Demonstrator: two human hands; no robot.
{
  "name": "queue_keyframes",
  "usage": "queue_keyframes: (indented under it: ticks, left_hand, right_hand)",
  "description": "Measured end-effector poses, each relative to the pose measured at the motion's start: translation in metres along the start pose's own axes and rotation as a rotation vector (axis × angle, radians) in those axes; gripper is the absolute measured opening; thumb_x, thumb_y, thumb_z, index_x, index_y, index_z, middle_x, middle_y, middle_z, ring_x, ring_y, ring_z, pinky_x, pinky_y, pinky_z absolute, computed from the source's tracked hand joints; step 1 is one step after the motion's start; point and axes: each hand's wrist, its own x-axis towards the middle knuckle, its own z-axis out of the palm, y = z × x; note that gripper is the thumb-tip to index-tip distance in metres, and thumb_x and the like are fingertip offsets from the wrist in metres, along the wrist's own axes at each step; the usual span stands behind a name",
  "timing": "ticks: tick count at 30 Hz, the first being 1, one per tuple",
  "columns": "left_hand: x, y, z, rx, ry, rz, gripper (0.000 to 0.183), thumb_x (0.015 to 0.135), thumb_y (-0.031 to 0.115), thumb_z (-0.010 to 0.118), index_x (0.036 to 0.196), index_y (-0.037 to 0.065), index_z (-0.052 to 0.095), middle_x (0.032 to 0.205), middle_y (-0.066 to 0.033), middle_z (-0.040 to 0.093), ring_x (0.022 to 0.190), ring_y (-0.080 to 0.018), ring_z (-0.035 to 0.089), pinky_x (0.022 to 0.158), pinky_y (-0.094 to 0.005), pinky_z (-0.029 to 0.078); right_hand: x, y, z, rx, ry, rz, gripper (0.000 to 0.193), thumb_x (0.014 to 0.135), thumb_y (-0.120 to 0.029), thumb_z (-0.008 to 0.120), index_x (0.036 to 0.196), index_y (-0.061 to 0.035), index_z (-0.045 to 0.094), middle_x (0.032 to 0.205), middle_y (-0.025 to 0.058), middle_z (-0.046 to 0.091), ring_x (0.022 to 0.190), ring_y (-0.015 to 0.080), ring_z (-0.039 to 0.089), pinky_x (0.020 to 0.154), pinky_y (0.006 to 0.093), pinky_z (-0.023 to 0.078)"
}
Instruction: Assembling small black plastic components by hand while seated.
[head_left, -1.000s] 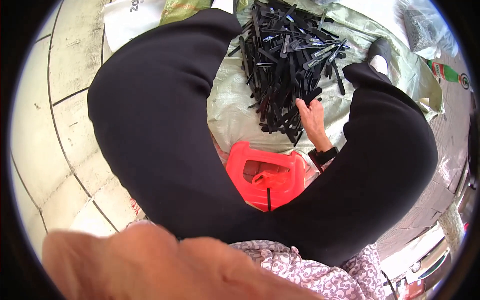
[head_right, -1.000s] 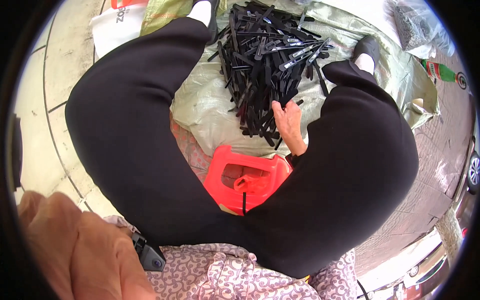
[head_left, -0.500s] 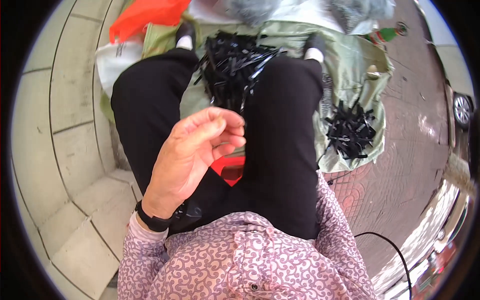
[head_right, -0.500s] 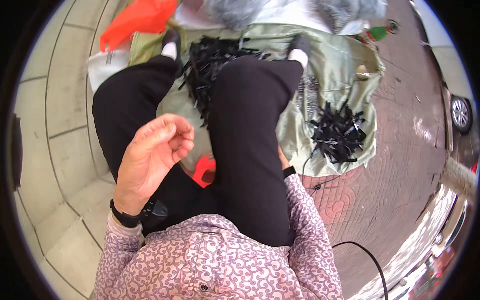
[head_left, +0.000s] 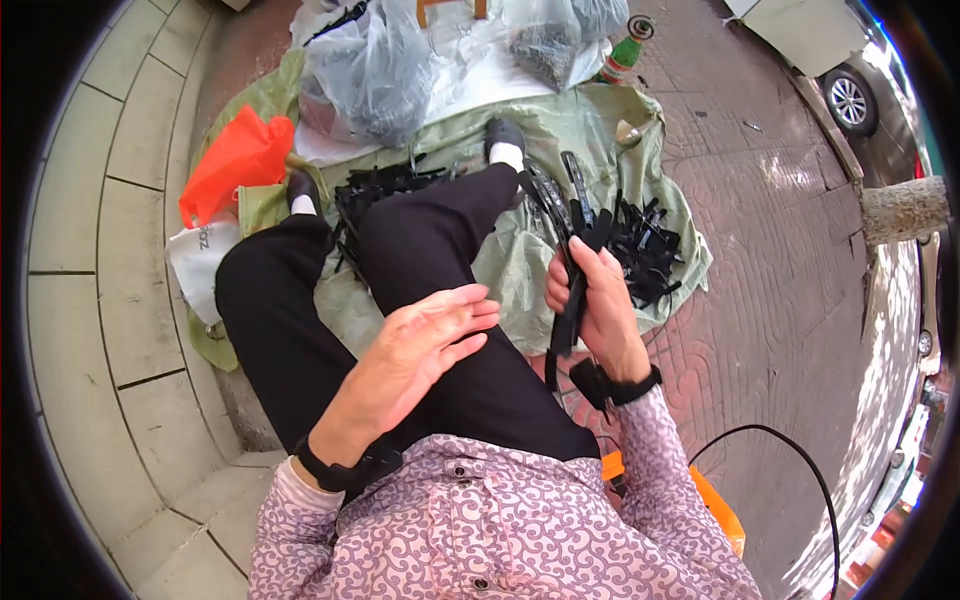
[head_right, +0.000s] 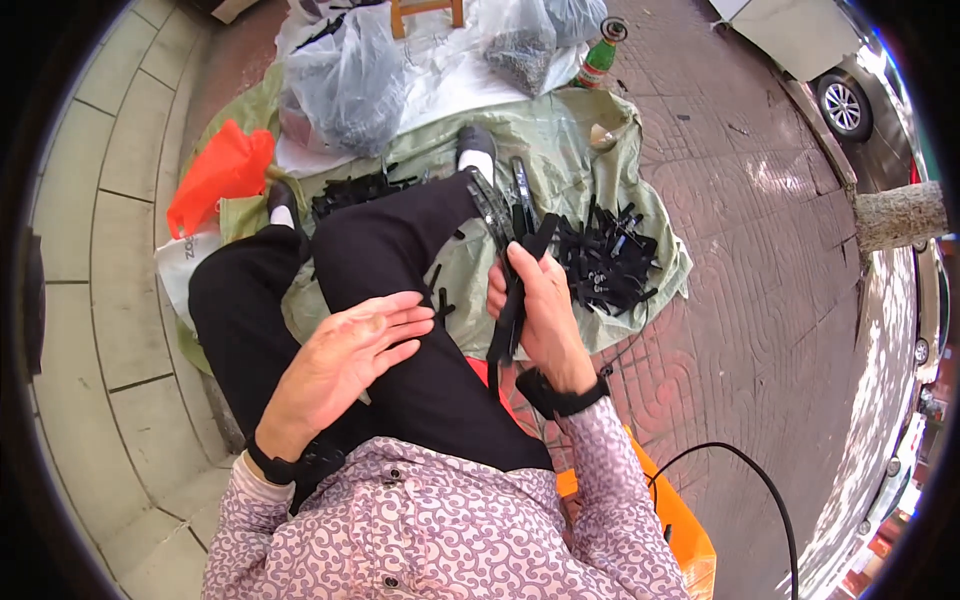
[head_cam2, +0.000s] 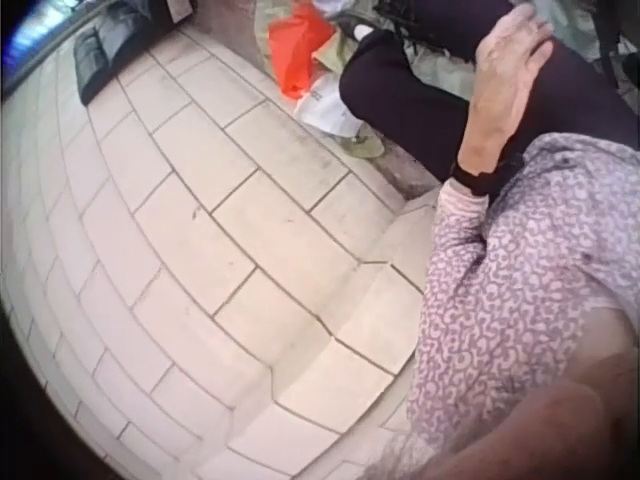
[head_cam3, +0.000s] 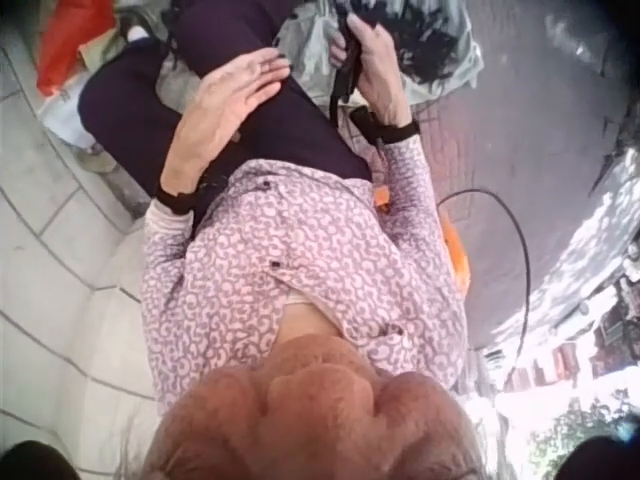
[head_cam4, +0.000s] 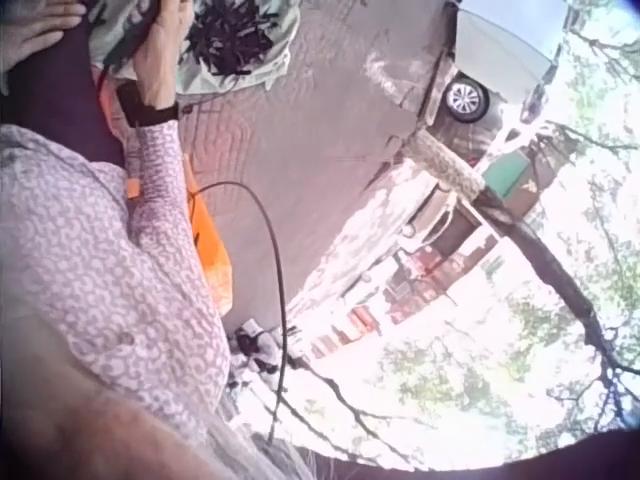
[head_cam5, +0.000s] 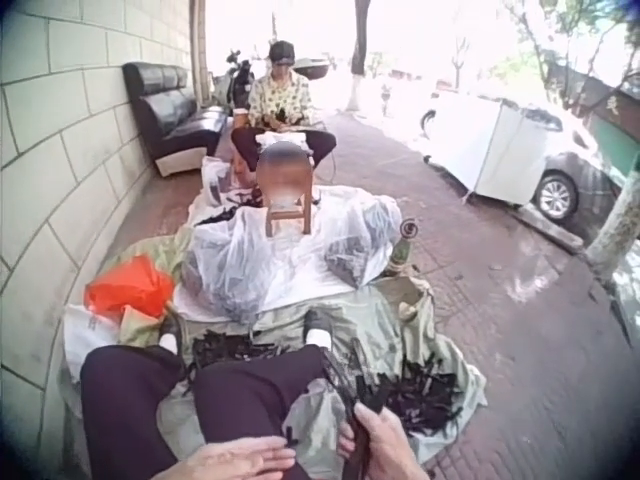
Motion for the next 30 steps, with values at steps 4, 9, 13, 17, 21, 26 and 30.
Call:
queue_keyframes:
  ticks: [4, 9, 13, 17, 21, 26, 30]
  left_hand:
    - [0.008, 0.004, 0.012, 0.0, -0.033, 0.177, 0.067, 0.096, 0.032, 0.06, 0.147, -0.003, 0.032, 0.139, -0.0212, 0.049, 0.126, -0.0284, 0.052, 0.108, -0.0388, 0.038]
    - [0.004, 0.031, 0.016, -0.119, 0.002, 0.243, 0.044, 0.102, 0.028, 0.047, 0.133, -0.003, 0.05, 0.126, -0.0178, 0.059, 0.119, -0.0246, 0.055, 0.104, -0.0379, 0.042]
    - [-0.004, 0.026, -0.02, -0.309, 0.076, 0.275, 0.036, 0.102, 0.023, 0.044, 0.119, -0.006, 0.057, 0.126, -0.0196, 0.06, 0.12, -0.028, 0.056, 0.105, -0.0395, 0.041]
    - [-0.016, 0.034, -0.054, -0.541, 0.149, 0.375, 0.034, 0.102, 0.02, 0.044, 0.117, -0.007, 0.057, 0.126, -0.0201, 0.06, 0.125, -0.0313, 0.054, 0.108, -0.0456, 0.041]
    - [-0.038, 0.053, -0.09, -0.649, 0.462, 0.492, 0.022, 0.1, 0.014, 0.049, 0.11, -0.005, 0.057, 0.106, -0.013, 0.064, 0.083, -0.0217, 0.064, 0.08, -0.0361, 0.052]
    - [-0.053, 0.026, -0.094, -0.508, 0.263, 0.248, 0.027, 0.099, 0.02, 0.054, 0.113, -0.004, 0.057, 0.085, -0.0006, 0.053, 0.06, -0.0028, 0.042, 0.051, -0.0178, 0.032]
    - [-0.048, 0.01, -0.038, -0.074, 0.361, 0.277, 0.038, 0.088, 0.038, 0.071, 0.109, 0.007, 0.065, 0.084, 0.0052, 0.055, 0.066, 0.0, 0.041, 0.051, -0.0186, 0.026]
  right_hand:
    - [-0.047, -0.02, 0.072, -0.267, -0.18, 0.052, 0.019, 0.101, -0.024, 0.054, 0.095, -0.0054, 0.053, 0.07, 0.0025, 0.055, 0.055, 0.0096, 0.051, 0.05, 0.0239, 0.041]
    - [-0.064, 0.003, 0.107, -0.254, -0.363, 0.325, 0.021, 0.101, -0.024, 0.053, 0.104, -0.0031, 0.056, 0.078, 0.0037, 0.061, 0.059, 0.0094, 0.055, 0.052, 0.0235, 0.043]
    - [-0.063, 0.014, 0.12, -0.247, -0.371, 0.386, 0.021, 0.101, -0.024, 0.053, 0.104, -0.0031, 0.056, 0.081, 0.0061, 0.064, 0.059, 0.0097, 0.057, 0.049, 0.0233, 0.043]
    - [-0.062, 0.018, 0.121, -0.305, -0.414, 0.435, 0.017, 0.101, -0.017, 0.051, 0.104, -0.0007, 0.056, 0.081, 0.009, 0.063, 0.054, 0.0123, 0.054, 0.043, 0.0235, 0.039]
    - [-0.062, 0.013, 0.131, -0.318, -0.364, 0.479, 0.023, 0.101, -0.018, 0.051, 0.114, 0.0003, 0.057, 0.082, 0.0056, 0.061, 0.06, 0.011, 0.055, 0.047, 0.0228, 0.04]
    - [-0.05, 0.031, 0.153, -0.313, -0.21, 0.275, 0.026, 0.101, -0.016, 0.051, 0.12, 0.0003, 0.058, 0.086, 0.0026, 0.06, 0.068, 0.0099, 0.055, 0.055, 0.0239, 0.043]
    - [-0.039, 0.05, 0.158, -0.697, -0.32, -0.015, 0.026, 0.099, -0.01, 0.052, 0.122, 0.0011, 0.056, 0.109, 0.0063, 0.053, 0.082, 0.0105, 0.057, 0.067, 0.0249, 0.048]
